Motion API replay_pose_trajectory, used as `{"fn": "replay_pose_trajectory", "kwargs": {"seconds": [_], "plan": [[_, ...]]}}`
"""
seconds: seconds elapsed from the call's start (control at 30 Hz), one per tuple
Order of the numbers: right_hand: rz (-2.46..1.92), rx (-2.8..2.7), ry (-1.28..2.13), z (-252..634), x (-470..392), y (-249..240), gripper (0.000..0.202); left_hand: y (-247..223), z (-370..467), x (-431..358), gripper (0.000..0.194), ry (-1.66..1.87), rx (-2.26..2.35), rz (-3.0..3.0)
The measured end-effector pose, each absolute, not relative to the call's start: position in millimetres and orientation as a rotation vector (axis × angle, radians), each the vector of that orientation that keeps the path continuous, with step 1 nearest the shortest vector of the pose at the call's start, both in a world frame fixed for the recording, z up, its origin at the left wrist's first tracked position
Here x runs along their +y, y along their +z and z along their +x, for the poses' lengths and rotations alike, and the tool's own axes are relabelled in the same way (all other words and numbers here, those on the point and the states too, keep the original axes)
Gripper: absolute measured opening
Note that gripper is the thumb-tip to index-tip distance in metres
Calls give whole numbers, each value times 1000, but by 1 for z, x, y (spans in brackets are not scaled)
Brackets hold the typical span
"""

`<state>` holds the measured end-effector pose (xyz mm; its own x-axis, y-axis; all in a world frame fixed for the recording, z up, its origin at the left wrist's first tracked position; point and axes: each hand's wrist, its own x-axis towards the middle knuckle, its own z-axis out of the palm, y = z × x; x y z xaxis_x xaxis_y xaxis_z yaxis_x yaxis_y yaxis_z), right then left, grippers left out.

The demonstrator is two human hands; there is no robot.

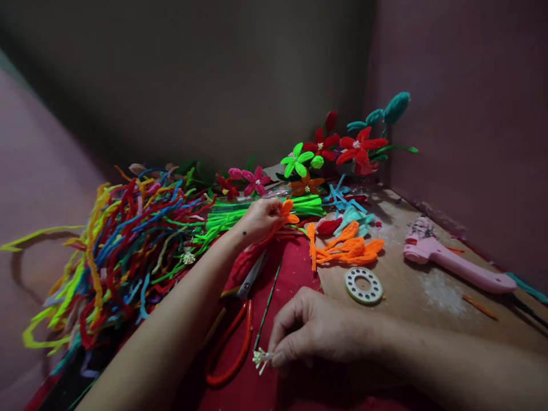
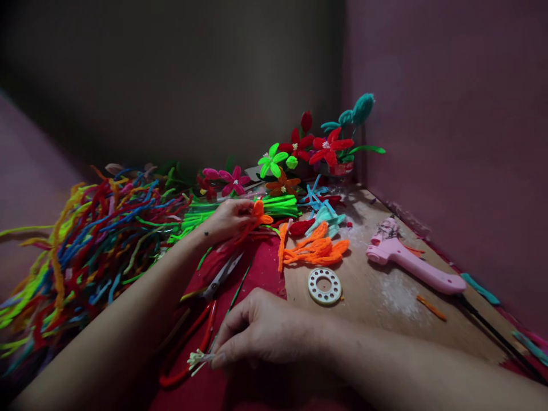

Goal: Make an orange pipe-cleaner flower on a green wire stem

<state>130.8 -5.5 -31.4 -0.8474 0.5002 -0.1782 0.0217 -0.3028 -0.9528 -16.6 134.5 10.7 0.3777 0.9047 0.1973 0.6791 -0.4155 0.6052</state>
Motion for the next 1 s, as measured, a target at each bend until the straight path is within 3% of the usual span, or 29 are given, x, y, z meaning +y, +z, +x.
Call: {"fn": "replay_pose_trajectory", "kwargs": {"seconds": [0.47,0.67,1.0], "plan": [[-650,-1590,2218,131,-6,-32,23,18,8,112,27,409,1092,2233],[-653,-1611,2216,131,-7,-29,20,5,-5,114,18,151,1336,2724],[-625,-1604,2213,131,-6,-32,22,-13,-10,124,21,103,1488,2855]]}}
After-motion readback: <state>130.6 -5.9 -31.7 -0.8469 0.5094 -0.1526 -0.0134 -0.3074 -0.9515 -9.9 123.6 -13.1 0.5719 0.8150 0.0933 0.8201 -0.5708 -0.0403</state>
